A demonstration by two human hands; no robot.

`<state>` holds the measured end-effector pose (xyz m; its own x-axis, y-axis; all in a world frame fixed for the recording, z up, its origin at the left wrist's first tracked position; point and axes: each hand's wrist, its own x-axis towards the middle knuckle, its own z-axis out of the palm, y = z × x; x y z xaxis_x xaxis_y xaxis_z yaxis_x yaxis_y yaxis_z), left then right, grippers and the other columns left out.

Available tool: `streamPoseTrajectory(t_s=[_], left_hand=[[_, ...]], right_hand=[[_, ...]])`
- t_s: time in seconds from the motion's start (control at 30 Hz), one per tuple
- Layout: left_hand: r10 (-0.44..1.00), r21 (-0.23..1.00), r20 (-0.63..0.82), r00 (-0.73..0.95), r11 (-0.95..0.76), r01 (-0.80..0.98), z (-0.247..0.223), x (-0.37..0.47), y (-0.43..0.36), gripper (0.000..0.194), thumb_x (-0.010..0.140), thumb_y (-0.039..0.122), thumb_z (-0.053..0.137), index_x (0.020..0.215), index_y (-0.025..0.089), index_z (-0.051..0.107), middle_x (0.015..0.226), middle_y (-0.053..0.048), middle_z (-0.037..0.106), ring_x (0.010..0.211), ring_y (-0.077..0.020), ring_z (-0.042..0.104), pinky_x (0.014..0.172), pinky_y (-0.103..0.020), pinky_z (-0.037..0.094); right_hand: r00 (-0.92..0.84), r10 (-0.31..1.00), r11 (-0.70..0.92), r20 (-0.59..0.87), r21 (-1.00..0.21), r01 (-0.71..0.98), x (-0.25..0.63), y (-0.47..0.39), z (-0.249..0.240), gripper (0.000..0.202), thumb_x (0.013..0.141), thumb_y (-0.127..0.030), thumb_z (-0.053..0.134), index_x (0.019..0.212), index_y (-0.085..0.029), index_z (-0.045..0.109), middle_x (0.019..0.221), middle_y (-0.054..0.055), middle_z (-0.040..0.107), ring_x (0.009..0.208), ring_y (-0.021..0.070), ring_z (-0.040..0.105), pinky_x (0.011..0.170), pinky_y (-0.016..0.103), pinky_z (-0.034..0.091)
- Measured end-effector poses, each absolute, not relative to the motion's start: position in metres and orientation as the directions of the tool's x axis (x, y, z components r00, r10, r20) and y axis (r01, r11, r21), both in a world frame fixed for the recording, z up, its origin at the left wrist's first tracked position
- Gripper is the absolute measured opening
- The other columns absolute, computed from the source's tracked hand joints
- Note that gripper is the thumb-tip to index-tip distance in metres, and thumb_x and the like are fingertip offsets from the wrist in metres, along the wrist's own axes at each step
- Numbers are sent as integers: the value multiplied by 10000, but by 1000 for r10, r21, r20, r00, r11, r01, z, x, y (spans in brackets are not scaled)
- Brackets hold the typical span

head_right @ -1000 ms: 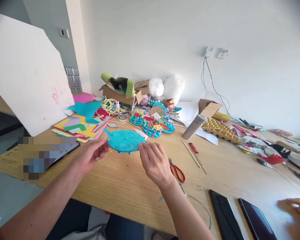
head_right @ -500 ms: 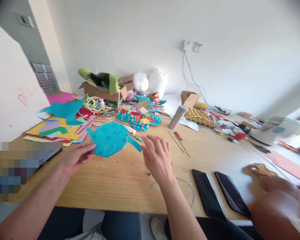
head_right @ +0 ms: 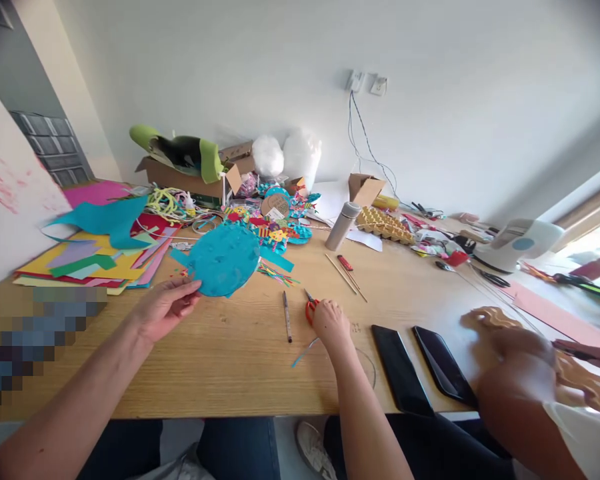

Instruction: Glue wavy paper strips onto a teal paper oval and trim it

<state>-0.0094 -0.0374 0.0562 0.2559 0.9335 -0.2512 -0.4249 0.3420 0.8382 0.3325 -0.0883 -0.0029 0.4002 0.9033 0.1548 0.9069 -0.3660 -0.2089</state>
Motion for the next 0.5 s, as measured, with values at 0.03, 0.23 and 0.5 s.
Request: streamPoseTrajectory(t_s=[0.03,0.23,0.5], left_hand=[[932,832,-248,264,345,-436,55,-8,-37,225,593,150,835,632,135,613,574,-19,630,459,-72,531,356,-141,324],[940,784,-221,260,330,-526,47,0,-32,211,619,148,827,650,137,619,613,-27,655,497,-84,577,381,-147,371],[959,734,-259,120,276,-621,41,14,-31,231,582,158,845,655,143,626,653,-25,694,503,-71,578,390,-137,372]], right_hand=[[404,894,-355,194,-243,903,335,-88,-6,96,790,-166,574,712,-146,627,742,180,674,732,275,673,653,358,451],[436,785,-193,440,-495,847,342,-87,1,152,865,-289,476,736,-225,528,647,142,638,635,256,633,555,363,413],[329,866,336,378,-925,179,231,-62,70,335,823,-491,593,970,-190,564,773,35,644,691,157,587,650,300,478]])
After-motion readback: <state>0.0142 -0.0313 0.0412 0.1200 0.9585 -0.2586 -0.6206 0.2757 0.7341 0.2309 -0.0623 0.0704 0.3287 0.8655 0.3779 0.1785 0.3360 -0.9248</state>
